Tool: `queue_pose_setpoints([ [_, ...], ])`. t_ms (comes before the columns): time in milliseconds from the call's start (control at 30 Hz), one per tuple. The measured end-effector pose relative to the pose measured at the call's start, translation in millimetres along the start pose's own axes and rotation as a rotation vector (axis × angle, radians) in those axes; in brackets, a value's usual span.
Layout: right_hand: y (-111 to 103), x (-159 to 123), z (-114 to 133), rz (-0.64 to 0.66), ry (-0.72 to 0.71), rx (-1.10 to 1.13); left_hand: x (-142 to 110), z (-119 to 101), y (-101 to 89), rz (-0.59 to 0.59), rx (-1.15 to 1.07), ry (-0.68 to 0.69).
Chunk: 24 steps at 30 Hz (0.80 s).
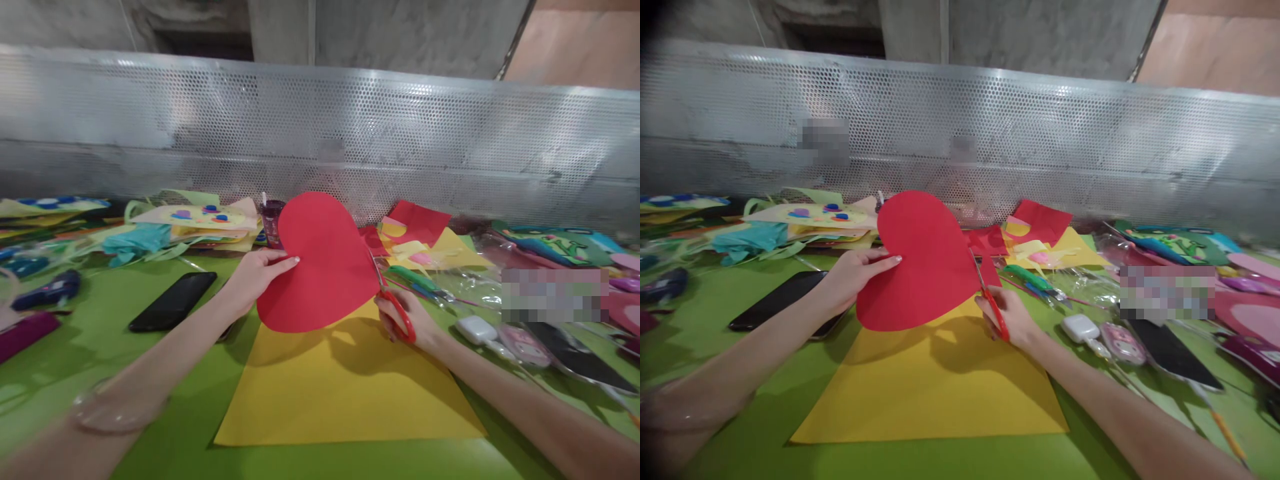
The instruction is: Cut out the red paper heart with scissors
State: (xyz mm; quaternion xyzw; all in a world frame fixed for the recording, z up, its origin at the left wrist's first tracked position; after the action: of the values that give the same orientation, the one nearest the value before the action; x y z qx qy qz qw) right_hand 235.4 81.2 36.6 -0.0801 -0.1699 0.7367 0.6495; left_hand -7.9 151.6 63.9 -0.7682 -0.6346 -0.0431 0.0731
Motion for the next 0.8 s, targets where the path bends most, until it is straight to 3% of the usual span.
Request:
queue_pose_setpoints([
  [533,-3.1,0.5,-7.6,-0.057,0.016,-0.016,-1.8,-3.3,-0.5,-0.027,-0.013,-0.015],
  [800,-2.1,-0.8,0.5,-0.041,-0.012,-0.015,-1.6,-3.4,0.8,-0.005,-0.013,-0.009],
])
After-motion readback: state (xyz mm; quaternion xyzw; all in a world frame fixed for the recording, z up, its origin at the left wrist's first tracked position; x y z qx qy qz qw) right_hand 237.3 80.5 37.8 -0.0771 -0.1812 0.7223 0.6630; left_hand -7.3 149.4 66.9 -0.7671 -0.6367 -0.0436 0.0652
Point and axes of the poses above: each hand's wrist, its own x-axis towards the middle knuckle, its own y-axis out of the palm, z = x × y, the point moved 6 cm from there along x, towards the middle knuckle, and after that the axes turned 1 degree about -y, right-handed, at the moved point
